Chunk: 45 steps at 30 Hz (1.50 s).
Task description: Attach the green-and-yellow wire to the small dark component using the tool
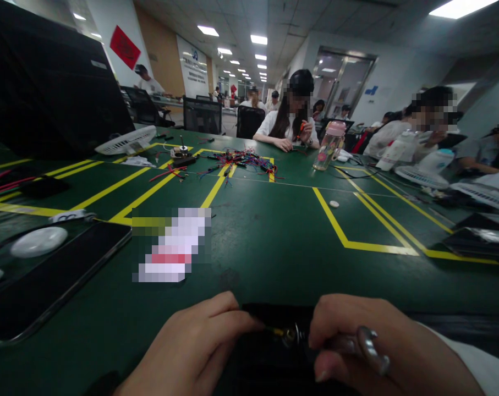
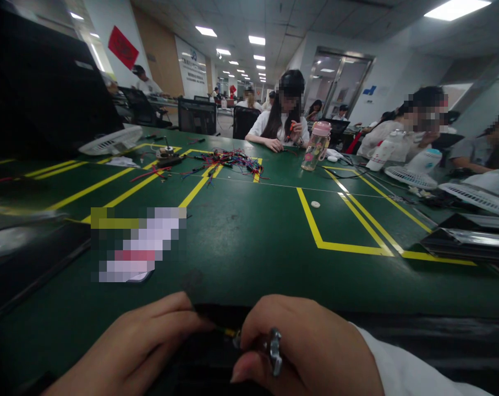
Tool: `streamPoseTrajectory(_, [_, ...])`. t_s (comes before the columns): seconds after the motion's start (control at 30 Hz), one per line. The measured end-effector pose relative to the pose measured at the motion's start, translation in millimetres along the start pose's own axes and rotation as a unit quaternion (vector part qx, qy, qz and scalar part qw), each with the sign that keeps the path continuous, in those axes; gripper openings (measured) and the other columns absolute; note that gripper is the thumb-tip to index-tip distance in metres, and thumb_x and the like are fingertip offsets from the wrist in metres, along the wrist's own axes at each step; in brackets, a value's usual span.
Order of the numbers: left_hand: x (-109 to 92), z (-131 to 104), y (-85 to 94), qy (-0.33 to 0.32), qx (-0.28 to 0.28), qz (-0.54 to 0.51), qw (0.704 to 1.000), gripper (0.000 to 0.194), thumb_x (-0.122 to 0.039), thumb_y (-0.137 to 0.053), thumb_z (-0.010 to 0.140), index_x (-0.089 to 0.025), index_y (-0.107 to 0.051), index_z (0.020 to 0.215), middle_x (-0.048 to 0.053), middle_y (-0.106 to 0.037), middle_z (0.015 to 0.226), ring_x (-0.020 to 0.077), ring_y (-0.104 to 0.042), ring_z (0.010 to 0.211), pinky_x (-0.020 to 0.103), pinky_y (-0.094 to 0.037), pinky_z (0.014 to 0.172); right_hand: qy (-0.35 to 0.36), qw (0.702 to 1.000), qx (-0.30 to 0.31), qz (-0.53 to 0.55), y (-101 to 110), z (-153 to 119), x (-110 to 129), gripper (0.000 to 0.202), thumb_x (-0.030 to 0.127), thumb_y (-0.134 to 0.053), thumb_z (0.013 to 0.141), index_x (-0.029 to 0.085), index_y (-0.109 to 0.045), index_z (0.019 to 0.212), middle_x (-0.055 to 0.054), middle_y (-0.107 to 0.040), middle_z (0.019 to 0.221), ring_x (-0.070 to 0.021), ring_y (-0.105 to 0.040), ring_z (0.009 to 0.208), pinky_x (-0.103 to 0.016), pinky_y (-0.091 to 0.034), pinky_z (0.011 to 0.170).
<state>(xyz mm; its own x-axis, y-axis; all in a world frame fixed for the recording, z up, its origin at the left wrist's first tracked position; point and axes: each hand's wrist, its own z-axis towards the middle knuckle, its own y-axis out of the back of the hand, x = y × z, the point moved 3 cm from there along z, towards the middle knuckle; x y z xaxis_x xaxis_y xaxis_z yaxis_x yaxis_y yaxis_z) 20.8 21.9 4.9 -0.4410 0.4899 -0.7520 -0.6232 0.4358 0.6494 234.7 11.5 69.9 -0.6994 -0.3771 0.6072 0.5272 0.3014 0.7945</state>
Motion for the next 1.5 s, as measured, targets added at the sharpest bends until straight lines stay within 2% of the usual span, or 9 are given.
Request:
streamPoseTrajectory(0.13, [-0.2, -0.1, -1.0, -0.004, 0.007, -0.008, 1.0, 0.043, -0.007, -0.038, 0.095, -0.041, -0.054, 0.117, -0.009, -0.058, 0.112, 0.0078, -0.057, 0.101, 0.014, -0.043, 0.084, -0.003, 0.999, 0.01, -0.04, -3.5, 0.4, 1.3, 0.011, 0.018, -0.069, 0.078, 0.023, -0.062, 0.071, 0.004, -0.066, 0.066, -0.0124, -0.059, 0.054, -0.019, -0.042, 0.048])
streamPoseTrajectory(0.33, [-1.7, -0.4, -1.7, -0.007, 0.005, -0.016, 1.0, 0.049, -0.004, -0.038, 0.094, -0.042, -0.052, 0.122, -0.01, -0.057, 0.118, 0.0073, -0.056, 0.107, 0.014, -0.041, 0.09, 0.042, 0.999, 0.032, 0.009, 0.0, 2.3, 1.4, 0.017, 0.009, -0.055, 0.084, 0.022, -0.063, 0.08, 0.002, -0.066, 0.078, -0.0137, -0.062, 0.071, -0.021, -0.045, 0.061])
streamPoseTrajectory(0.4, [-1.7, 0.3, -1.3, -0.009, 0.002, -0.024, 1.0, 0.048, -0.005, -0.037, 0.095, -0.042, -0.052, 0.122, -0.01, -0.058, 0.118, 0.0076, -0.056, 0.107, 0.015, -0.041, 0.091, 0.064, 0.996, 0.04, 0.039, 3.7, 1.6, 2.4, 0.018, 0.01, -0.052, 0.088, 0.023, -0.063, 0.081, 0.001, -0.064, 0.08, -0.0129, -0.061, 0.072, -0.021, -0.044, 0.062])
streamPoseTrajectory(0.53, [0.7, 0.2, 1.0, 0.002, -0.016, -0.053, 0.998, 0.037, -0.01, -0.041, 0.095, -0.038, -0.058, 0.113, -0.01, -0.064, 0.107, 0.0081, -0.061, 0.098, 0.015, -0.045, 0.085, 0.061, 0.997, 0.003, 0.055, 9.4, -1.1, 3.2, 0.018, 0.016, -0.049, 0.092, 0.022, -0.061, 0.079, 0.001, -0.062, 0.077, -0.0142, -0.059, 0.074, -0.022, -0.044, 0.062])
streamPoseTrajectory(0.73, [3.3, -2.0, 2.8, 0.045, -0.01, -0.062, 0.997, 0.031, -0.012, -0.044, 0.093, -0.032, -0.065, 0.104, -0.007, -0.066, 0.096, 0.0109, -0.063, 0.089, 0.018, -0.047, 0.077, 0.03, 1.0, -0.001, -0.004, 2.0, -2.1, -0.8, 0.009, 0.021, -0.057, 0.085, 0.022, -0.063, 0.078, -0.001, -0.067, 0.074, -0.0177, -0.061, 0.069, -0.024, -0.044, 0.056])
streamPoseTrajectory(0.93, [2.3, 2.4, 3.3, 0.048, -0.02, -0.069, 0.996, 0.032, -0.012, -0.045, 0.093, -0.035, -0.064, 0.105, -0.008, -0.066, 0.097, 0.0099, -0.063, 0.09, 0.016, -0.047, 0.078, -0.002, 0.999, 0.006, -0.047, -5.5, -0.8, -3.0, 0.008, 0.02, -0.066, 0.077, 0.024, -0.063, 0.071, 0.002, -0.068, 0.068, -0.0153, -0.061, 0.059, -0.022, -0.044, 0.052])
streamPoseTrajectory(1.1, [-0.2, 0.7, 3.5, 0.041, -0.028, -0.041, 0.998, 0.03, -0.015, -0.046, 0.094, -0.036, -0.063, 0.106, -0.009, -0.067, 0.096, 0.0099, -0.064, 0.089, 0.016, -0.048, 0.077, 0.005, 0.999, -0.028, -0.028, -10.0, -1.0, -4.1, 0.012, 0.018, -0.057, 0.081, 0.023, -0.063, 0.072, 0.0, -0.068, 0.072, -0.0171, -0.063, 0.065, -0.023, -0.044, 0.052])
streamPoseTrajectory(1.33, [2.0, -3.9, 1.8, 0.025, -0.077, 0.003, 0.997, 0.031, -0.015, -0.051, 0.09, -0.038, -0.062, 0.108, -0.012, -0.07, 0.103, 0.0096, -0.067, 0.093, 0.015, -0.05, 0.077, 0.078, 0.995, 0.057, 0.035, 6.0, 3.0, 1.3, 0.019, 0.012, -0.051, 0.089, 0.023, -0.066, 0.084, 0.001, -0.063, 0.081, -0.0132, -0.061, 0.072, -0.021, -0.045, 0.062])
streamPoseTrajectory(1.5, [3.1, -2.6, 1.2, 0.037, -0.081, 0.022, 0.996, 0.028, -0.018, -0.052, 0.09, -0.036, -0.063, 0.109, -0.008, -0.071, 0.103, 0.0129, -0.068, 0.091, 0.019, -0.053, 0.077, 0.031, 0.998, -0.015, 0.045, 12.0, -2.7, -0.5, 0.013, 0.024, -0.057, 0.09, 0.024, -0.063, 0.078, 0.001, -0.064, 0.072, -0.0142, -0.06, 0.065, -0.021, -0.043, 0.053])
